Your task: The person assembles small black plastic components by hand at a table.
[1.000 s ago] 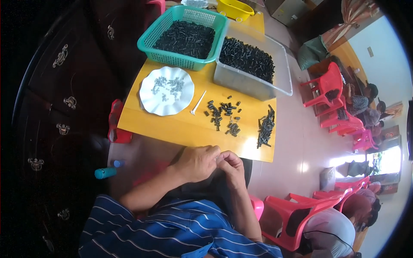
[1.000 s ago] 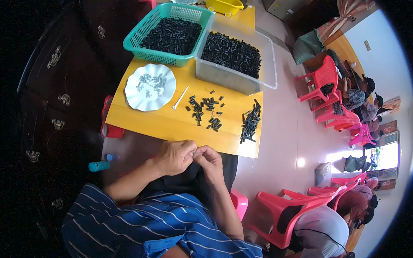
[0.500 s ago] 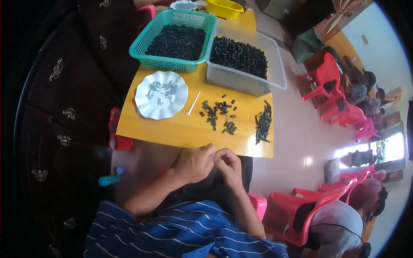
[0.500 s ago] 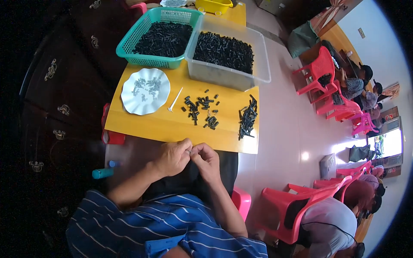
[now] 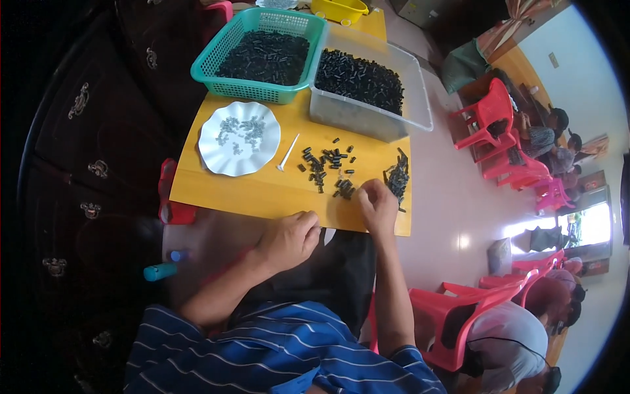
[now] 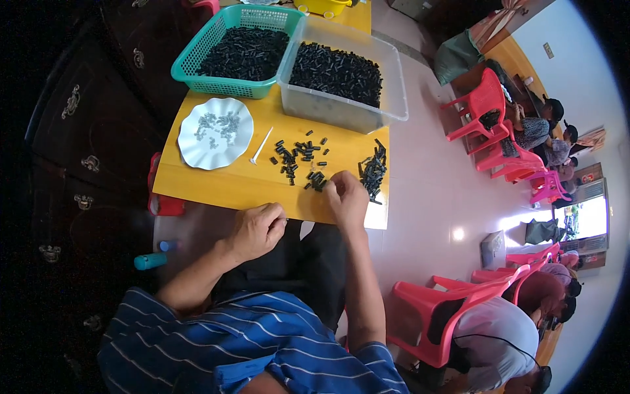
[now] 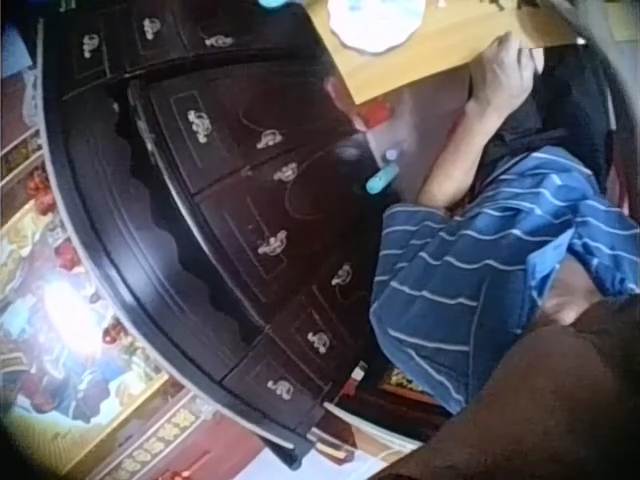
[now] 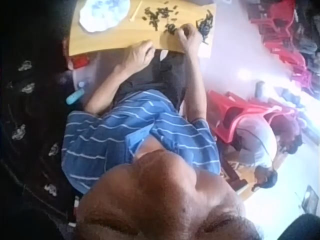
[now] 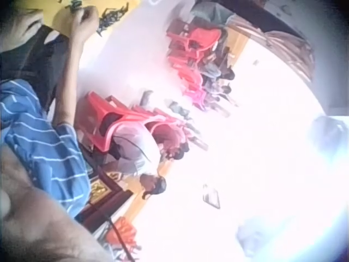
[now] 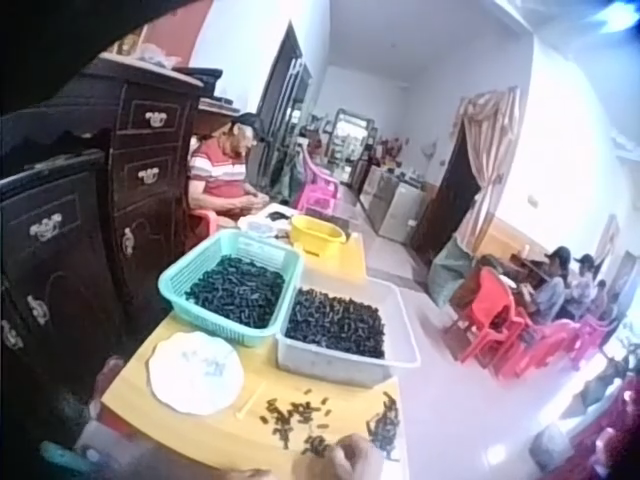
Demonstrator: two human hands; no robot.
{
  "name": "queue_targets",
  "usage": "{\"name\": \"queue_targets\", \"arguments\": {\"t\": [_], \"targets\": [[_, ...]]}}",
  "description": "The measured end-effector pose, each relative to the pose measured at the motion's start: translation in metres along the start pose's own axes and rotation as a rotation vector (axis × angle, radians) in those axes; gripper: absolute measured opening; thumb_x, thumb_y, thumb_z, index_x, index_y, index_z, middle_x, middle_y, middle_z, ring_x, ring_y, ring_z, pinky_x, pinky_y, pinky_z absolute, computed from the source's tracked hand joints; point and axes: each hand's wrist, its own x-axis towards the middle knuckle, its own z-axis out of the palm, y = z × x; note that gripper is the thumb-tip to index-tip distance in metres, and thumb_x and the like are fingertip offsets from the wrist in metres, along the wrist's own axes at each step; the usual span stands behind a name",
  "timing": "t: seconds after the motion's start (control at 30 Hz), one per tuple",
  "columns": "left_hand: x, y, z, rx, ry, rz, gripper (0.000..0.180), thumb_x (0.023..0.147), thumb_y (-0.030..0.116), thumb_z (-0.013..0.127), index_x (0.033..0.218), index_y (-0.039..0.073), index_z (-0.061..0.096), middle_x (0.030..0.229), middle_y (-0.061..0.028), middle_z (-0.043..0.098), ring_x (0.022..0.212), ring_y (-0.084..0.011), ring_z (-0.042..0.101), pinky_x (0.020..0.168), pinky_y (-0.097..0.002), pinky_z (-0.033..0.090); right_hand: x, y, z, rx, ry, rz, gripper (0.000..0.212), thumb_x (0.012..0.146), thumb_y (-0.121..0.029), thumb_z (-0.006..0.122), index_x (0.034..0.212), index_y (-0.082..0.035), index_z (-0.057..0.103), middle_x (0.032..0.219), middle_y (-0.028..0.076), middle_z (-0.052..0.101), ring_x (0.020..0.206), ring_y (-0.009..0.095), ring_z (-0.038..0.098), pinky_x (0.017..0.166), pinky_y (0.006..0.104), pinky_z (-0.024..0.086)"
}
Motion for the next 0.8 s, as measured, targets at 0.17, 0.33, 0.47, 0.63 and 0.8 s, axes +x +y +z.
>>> {"name": "queue_targets", "arguments": {"t": [0.17, 0.33, 0.47, 0.63, 0.8], "targets": [[-0.002, -0.004, 0.000, 0.021, -0.025, -0.010, 0.009, 0.087, 0.007, 0.065, 0.084, 0.004, 0.058, 0.074, -0.0140, 0.065, 0.069, -0.0345, 0.066, 0.063, -0.0440, 0.051, 0.025, 0.030, 0.009, -0.326, 0.043, -0.122, 0.009, 0.085, -0.012, 0.067, 0.087, -0.003, 0.067, 0.078, 0.015, 0.067, 0.072, 0.033, 0.067, 0.068, 0.0410, 0.054], [0.000, -0.007, -0.002, 0.023, -0.010, -0.023, 0.008, 0.087, 0.007, 0.066, 0.084, 0.004, 0.059, 0.074, -0.0138, 0.066, 0.069, -0.0347, 0.067, 0.063, -0.0441, 0.052, 0.037, 0.031, 0.009, -0.388, -0.011, -0.182, 0.013, 0.085, -0.015, 0.067, 0.092, -0.005, 0.072, 0.083, 0.017, 0.070, 0.076, 0.035, 0.070, 0.071, 0.0429, 0.056], [0.001, -0.007, -0.005, 0.039, -0.013, -0.037, 0.008, 0.087, 0.008, 0.066, 0.083, 0.004, 0.059, 0.074, -0.0140, 0.066, 0.069, -0.0348, 0.067, 0.063, -0.0443, 0.052, 0.065, 0.031, 0.011, -0.366, -0.017, -0.064, 0.017, 0.088, -0.019, 0.065, 0.096, -0.007, 0.074, 0.089, 0.018, 0.074, 0.081, 0.036, 0.072, 0.075, 0.0423, 0.057], [0.003, -0.011, -0.006, 0.053, -0.014, -0.036, 0.008, 0.087, 0.008, 0.066, 0.083, 0.004, 0.059, 0.075, -0.0139, 0.066, 0.070, -0.0348, 0.067, 0.063, -0.0446, 0.052, 0.100, 0.028, 0.024, -0.330, -0.019, -0.010, 0.024, 0.088, -0.027, 0.070, 0.101, -0.008, 0.074, 0.088, 0.013, 0.075, 0.082, 0.031, 0.073, 0.076, 0.0380, 0.056], [0.001, -0.013, -0.003, 0.054, 0.010, -0.014, 0.011, 0.088, 0.012, 0.063, 0.083, 0.005, 0.057, 0.074, -0.0147, 0.064, 0.068, -0.0366, 0.065, 0.062, -0.0466, 0.051, 0.122, 0.030, 0.038, -0.390, -0.087, -0.004, 0.027, 0.087, -0.029, 0.071, 0.101, -0.006, 0.073, 0.087, 0.013, 0.074, 0.082, 0.029, 0.072, 0.076, 0.0385, 0.056]]}}
